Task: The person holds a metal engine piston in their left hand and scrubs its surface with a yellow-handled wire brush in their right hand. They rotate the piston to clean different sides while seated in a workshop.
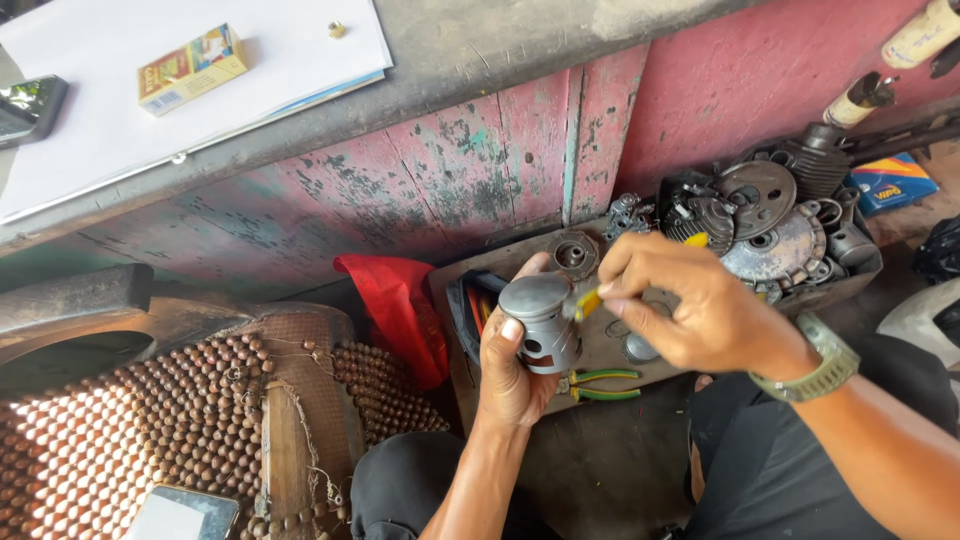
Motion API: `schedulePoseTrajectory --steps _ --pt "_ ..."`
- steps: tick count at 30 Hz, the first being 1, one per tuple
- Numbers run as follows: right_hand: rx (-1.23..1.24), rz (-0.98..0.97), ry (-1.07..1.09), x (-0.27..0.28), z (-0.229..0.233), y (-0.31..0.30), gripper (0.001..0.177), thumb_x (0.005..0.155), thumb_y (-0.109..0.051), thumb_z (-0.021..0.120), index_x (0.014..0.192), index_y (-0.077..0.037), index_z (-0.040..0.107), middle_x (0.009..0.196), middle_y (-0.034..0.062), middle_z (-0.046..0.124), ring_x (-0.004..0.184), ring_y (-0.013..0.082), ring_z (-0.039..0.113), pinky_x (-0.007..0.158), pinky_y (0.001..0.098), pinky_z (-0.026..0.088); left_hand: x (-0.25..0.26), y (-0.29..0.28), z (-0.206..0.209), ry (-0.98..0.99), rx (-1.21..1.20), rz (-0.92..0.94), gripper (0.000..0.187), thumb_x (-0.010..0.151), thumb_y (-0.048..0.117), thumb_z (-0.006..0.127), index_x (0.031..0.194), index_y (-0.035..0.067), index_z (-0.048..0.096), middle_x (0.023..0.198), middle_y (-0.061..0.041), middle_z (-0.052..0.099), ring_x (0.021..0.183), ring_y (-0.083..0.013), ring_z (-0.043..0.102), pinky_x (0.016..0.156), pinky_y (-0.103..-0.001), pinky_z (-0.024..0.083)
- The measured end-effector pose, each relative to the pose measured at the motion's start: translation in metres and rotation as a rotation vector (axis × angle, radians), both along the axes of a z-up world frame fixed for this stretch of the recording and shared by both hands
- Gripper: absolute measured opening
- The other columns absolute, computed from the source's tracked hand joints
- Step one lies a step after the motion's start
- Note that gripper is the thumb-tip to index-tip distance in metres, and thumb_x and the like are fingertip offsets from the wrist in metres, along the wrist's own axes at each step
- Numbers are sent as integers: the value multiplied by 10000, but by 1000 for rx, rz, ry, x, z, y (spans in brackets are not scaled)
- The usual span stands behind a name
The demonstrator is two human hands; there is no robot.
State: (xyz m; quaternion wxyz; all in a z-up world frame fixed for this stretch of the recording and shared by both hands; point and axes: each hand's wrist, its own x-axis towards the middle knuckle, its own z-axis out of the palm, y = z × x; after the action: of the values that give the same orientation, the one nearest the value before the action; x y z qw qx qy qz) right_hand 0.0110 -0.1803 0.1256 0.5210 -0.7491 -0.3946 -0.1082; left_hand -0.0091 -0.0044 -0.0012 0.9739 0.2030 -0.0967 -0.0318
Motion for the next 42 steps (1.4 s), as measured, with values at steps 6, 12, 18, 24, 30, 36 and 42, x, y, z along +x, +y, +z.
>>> schedulePoseTrajectory --steps 6,12,18,24,30,36,42 --pt "-135 -14 4 1 -8 -11 102 942 -4 625 863 -42 572 927 106 629 839 223 621 801 337 489 -9 5 27 75 22 -98 956 799 383 859 1523 -76 436 1177 -144 688 908 -205 692 833 -330 618" --pt "-143 50 -6 -7 -4 0 101 944 -23 620 863 -64 574 916 87 616 787 209 594 775 324 448 -7 8 25 86 -8 -122 929 807 354 852 1541 -32 433 1192 -157 695 1002 -216 679 888 -308 542" --pt "-116 29 14 -4 -6 1 81 938 -31 629 872 -49 586 937 104 642 853 223 639 807 340 503 -9 12 28 86 19 -102 957 794 381 848 1542 -44 430 1138 -147 696 944 -214 690 854 -302 550" --pt "-120 9 21 2 -16 0 71 941 -28 630 896 -41 576 955 105 647 858 218 642 783 328 507 -8 14 28 75 -7 -86 937 807 380 842 1538 -45 438 1195 -177 688 1060 -250 672 942 -373 558" --pt "-127 33 27 -2 -10 11 62 940 -41 625 899 -63 586 923 89 641 817 213 617 777 326 483 -8 21 28 87 24 -79 954 790 403 842 1535 -41 444 1175 -161 696 1033 -228 674 927 -315 526" --pt "-135 40 32 3 -16 20 63 933 -34 641 902 -61 592 943 87 645 834 210 623 787 326 490 -4 31 18 113 64 -71 959 779 418 837 1527 -46 457 1180 -158 696 1025 -216 668 924 -308 520" --pt "-145 21 20 9 -18 25 69 936 -40 634 878 -66 608 906 63 642 795 189 611 772 314 479 -1 35 17 101 80 -56 928 803 410 813 1524 -53 456 1264 -175 671 1142 -227 641 1025 -330 489"
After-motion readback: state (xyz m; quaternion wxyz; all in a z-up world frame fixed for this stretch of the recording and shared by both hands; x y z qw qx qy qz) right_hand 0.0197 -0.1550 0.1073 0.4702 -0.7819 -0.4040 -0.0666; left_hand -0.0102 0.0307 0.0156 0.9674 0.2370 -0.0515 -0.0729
